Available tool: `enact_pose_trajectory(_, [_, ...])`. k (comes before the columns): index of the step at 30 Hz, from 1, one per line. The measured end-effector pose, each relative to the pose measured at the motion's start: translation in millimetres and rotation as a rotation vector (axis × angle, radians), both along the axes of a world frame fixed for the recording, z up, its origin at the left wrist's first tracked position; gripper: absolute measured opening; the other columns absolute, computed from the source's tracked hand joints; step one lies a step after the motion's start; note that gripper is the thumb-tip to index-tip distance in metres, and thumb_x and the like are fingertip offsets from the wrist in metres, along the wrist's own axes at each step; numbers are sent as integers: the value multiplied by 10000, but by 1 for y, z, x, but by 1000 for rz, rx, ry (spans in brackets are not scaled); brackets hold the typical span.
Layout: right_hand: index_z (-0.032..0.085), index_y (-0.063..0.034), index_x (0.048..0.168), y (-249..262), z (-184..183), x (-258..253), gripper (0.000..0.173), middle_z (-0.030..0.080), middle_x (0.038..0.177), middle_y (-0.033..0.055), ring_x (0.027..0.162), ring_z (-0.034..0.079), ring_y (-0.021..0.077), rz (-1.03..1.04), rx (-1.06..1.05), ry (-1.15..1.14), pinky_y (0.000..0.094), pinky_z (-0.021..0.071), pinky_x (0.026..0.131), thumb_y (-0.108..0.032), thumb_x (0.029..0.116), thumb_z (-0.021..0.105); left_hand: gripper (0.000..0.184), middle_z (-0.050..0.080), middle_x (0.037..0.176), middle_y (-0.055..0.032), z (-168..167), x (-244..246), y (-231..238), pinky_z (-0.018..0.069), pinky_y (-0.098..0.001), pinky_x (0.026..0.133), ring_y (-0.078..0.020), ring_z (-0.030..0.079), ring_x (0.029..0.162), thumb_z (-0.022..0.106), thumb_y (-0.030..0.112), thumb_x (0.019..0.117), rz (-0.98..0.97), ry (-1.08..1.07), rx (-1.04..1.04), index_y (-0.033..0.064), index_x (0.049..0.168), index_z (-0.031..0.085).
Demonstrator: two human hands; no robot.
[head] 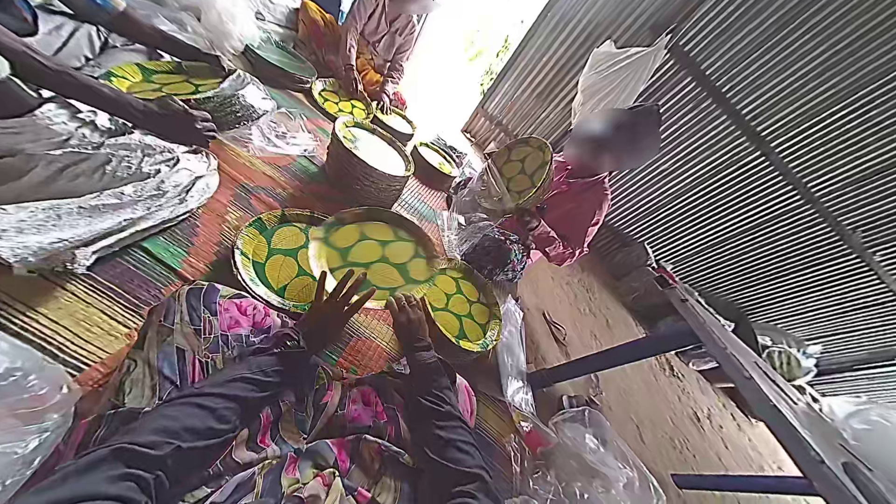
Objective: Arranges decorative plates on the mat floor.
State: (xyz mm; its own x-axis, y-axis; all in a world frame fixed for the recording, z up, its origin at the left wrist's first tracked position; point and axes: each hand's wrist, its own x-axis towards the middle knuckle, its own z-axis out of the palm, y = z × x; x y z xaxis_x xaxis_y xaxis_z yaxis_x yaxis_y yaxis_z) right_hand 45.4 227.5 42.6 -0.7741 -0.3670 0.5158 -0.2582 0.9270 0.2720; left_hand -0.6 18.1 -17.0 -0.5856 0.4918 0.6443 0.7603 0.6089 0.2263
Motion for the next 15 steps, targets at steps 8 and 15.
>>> enact_pose_trajectory(8, [554, 17, 1436, 41, 30, -13, 516, 526, 1511, 227, 1454, 453, 362, -982, -391, -636, 514, 367, 1188, -300, 1033, 612, 369, 604, 1421, -229, 7, -38, -7, 425, -620, 1117, -416, 519, 1389, 605, 9, 966, 256, -988, -364, -4, 1333, 641])
enact_pose_trajectory(15, [627, 28, 1331, 37, 28, -14, 414, 533, 1478, 239, 1394, 518, 361, -1043, -308, -869, 502, 487, 1084, -223, 1002, 642, 418, 580, 1410, -277, 11, -40, -10, 408, -592, 1135, -421, 521, 1379, 584, 263, 1054, 128, -997, -349, -53, 1328, 599])
